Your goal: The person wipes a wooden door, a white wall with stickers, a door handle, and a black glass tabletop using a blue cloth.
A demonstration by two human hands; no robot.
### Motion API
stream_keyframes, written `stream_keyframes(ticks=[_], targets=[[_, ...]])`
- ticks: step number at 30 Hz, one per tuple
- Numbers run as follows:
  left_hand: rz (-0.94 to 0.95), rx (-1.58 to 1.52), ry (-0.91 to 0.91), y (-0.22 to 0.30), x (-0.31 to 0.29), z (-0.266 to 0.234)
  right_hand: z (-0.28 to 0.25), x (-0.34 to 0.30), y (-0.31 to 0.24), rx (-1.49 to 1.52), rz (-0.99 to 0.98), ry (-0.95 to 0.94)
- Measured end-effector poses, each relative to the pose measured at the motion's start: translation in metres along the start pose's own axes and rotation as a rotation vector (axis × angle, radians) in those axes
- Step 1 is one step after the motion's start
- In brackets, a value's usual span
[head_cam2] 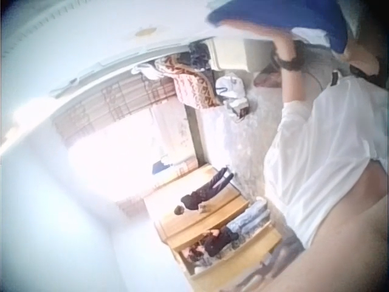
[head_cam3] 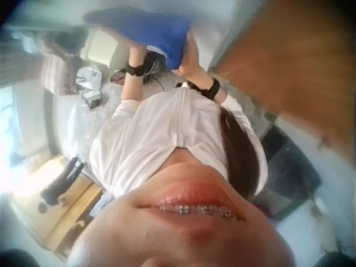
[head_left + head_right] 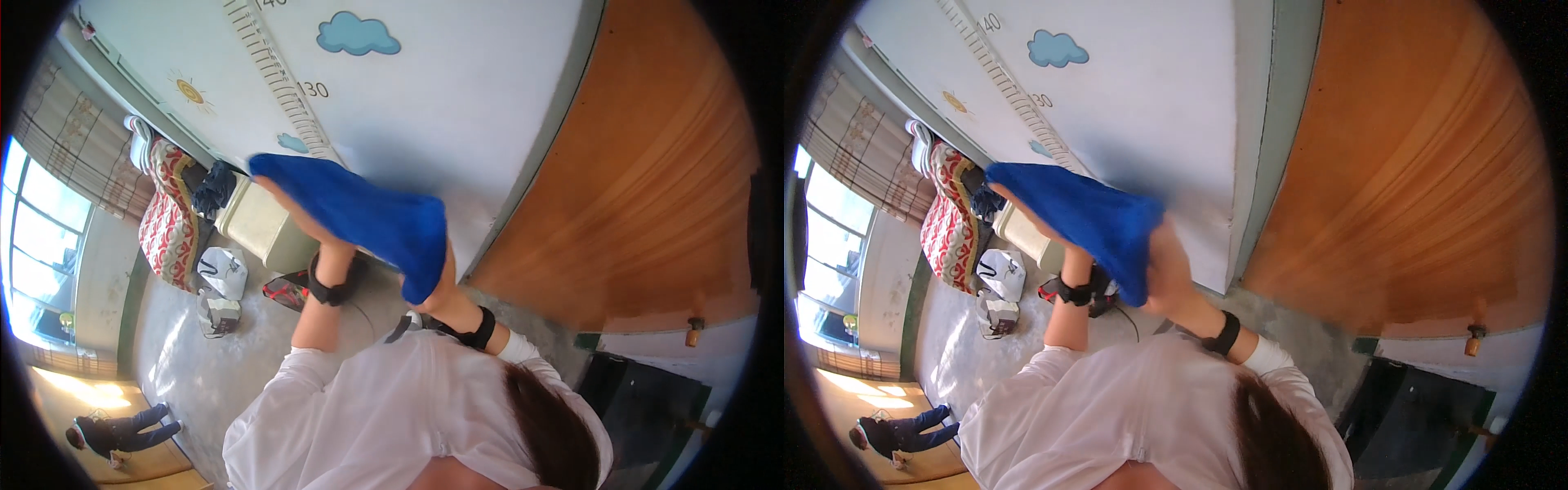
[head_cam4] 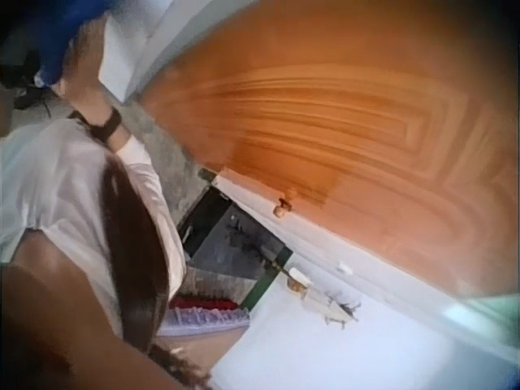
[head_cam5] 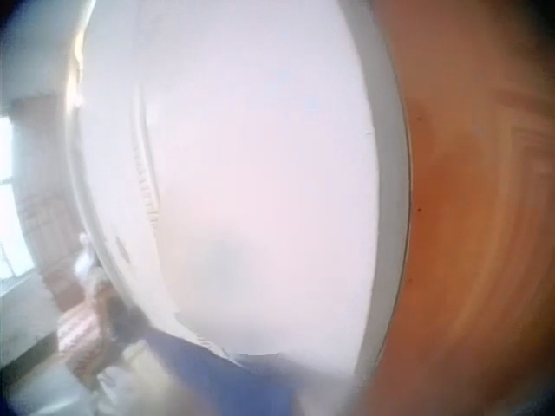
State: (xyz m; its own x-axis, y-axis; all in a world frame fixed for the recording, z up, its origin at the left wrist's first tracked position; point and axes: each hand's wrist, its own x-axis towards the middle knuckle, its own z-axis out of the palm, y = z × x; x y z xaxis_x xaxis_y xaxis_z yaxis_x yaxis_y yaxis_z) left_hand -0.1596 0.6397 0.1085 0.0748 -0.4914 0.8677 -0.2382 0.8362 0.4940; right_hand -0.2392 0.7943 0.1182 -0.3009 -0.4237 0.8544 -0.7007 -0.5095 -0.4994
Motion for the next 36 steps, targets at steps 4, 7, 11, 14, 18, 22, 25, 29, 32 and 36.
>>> stream_keyframes(ticks=[4, 7, 11, 14, 18, 22, 25, 29, 32, 36], targets=[[-0.333, -0.109, -0.341, -0.009, 0.021, -0.035, 0.006, 0.021, -0.008, 0.212, -0.139, -0.115], [-0.213, -0.082, -0.334, 0.012, 0.052, -0.034, 0.014, 0.037, -0.013, 0.036, -0.284, -0.126], [0.051, -0.017, -0.174, 0.032, 0.082, -0.004, 0.014, 0.048, -0.011, -0.016, -0.223, -0.129], [0.2, 0.03, -0.096, 0.03, 0.082, 0.019, 0.026, 0.052, -0.007, -0.072, -0.213, -0.131], [0.296, 0.007, -0.253, 0.032, 0.054, 0.024, 0.042, 0.069, -0.002, -0.169, -0.232, -0.084], [0.38, 0.009, -0.23, 0.01, 0.033, 0.038, 0.057, 0.104, -0.012, -0.253, -0.204, -0.086], [0.349, -0.032, -0.254, 0.008, 0.029, 0.044, 0.065, 0.119, -0.009, -0.41, -0.188, -0.092], [0.339, -0.102, -0.273, 0.011, 0.047, 0.053, 0.067, 0.153, -0.017, -0.696, -0.253, -0.051], [0.322, -0.149, -0.329, 0.005, 0.047, 0.054, 0.075, 0.153, -0.018, -0.795, -0.222, -0.062], [0.243, -0.262, -0.514, -0.001, 0.019, 0.039, 0.079, 0.111, -0.008, -0.842, -0.016, -0.148]])
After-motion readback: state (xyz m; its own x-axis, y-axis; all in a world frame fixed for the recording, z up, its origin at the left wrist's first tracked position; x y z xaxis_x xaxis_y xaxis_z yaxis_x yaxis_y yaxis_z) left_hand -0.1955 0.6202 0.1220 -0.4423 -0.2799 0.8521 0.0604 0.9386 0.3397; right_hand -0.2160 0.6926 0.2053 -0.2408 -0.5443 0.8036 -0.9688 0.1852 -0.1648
